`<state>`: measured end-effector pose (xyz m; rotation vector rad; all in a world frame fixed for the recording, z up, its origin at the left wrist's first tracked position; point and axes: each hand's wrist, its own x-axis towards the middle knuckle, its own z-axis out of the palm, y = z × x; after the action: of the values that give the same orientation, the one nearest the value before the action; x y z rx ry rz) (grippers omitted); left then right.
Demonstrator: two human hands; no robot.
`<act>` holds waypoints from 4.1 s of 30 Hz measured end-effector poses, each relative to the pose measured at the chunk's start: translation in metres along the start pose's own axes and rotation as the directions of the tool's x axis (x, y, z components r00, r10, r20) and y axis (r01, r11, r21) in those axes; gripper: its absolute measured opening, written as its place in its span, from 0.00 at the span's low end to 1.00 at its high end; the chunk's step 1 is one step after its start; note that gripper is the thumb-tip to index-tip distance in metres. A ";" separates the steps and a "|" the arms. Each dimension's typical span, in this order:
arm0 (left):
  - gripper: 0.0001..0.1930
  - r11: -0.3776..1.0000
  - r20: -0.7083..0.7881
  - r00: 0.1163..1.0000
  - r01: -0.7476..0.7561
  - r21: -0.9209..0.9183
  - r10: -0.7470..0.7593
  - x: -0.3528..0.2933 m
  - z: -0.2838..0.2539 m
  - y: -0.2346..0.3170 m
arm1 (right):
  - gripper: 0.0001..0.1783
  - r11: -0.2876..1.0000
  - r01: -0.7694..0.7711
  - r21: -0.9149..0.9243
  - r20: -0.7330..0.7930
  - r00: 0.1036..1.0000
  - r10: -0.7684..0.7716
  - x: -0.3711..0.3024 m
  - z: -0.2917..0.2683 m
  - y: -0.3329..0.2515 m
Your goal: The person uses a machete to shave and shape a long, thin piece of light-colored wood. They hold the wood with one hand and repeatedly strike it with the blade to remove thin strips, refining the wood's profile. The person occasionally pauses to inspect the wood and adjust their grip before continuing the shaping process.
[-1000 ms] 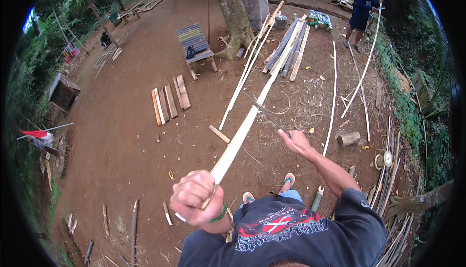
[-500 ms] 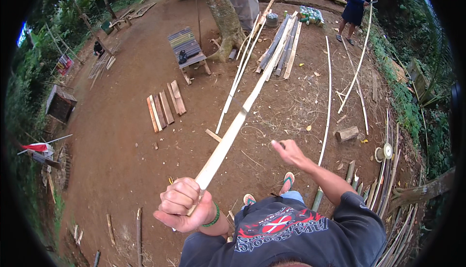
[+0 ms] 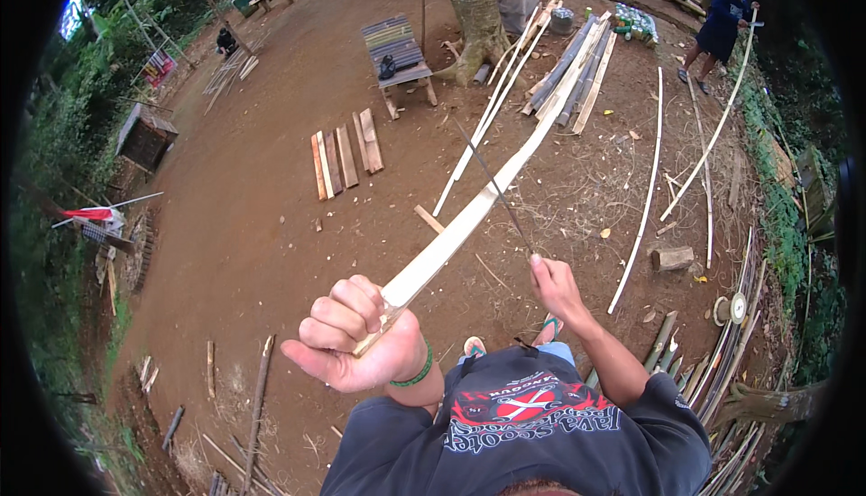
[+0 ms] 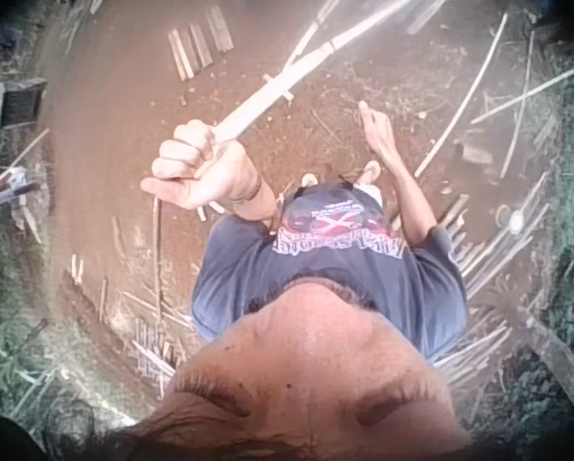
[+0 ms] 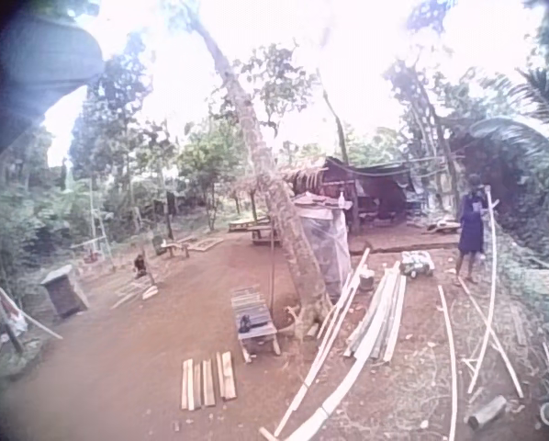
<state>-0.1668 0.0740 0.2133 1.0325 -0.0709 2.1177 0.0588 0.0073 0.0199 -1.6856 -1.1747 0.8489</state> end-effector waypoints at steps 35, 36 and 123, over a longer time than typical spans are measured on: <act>0.27 0.999 0.067 0.997 -0.042 0.033 0.040 -0.023 0.019 -0.001 | 0.28 0.983 0.173 0.065 0.061 0.982 -0.177 -0.049 0.007 -0.061; 0.27 0.998 0.113 0.993 -0.043 0.048 0.037 -0.024 0.021 0.002 | 0.30 0.996 0.038 0.085 0.005 0.999 -0.039 -0.033 -0.002 -0.040; 0.30 0.976 -0.119 0.991 -0.029 0.217 0.056 -0.017 0.027 0.035 | 0.16 0.559 -0.043 0.828 -0.135 0.952 0.274 0.066 0.039 -0.075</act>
<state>-0.1657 0.0298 0.2286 1.0271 0.2028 2.2607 0.0189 0.0925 0.0722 -1.0470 -0.3066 1.0417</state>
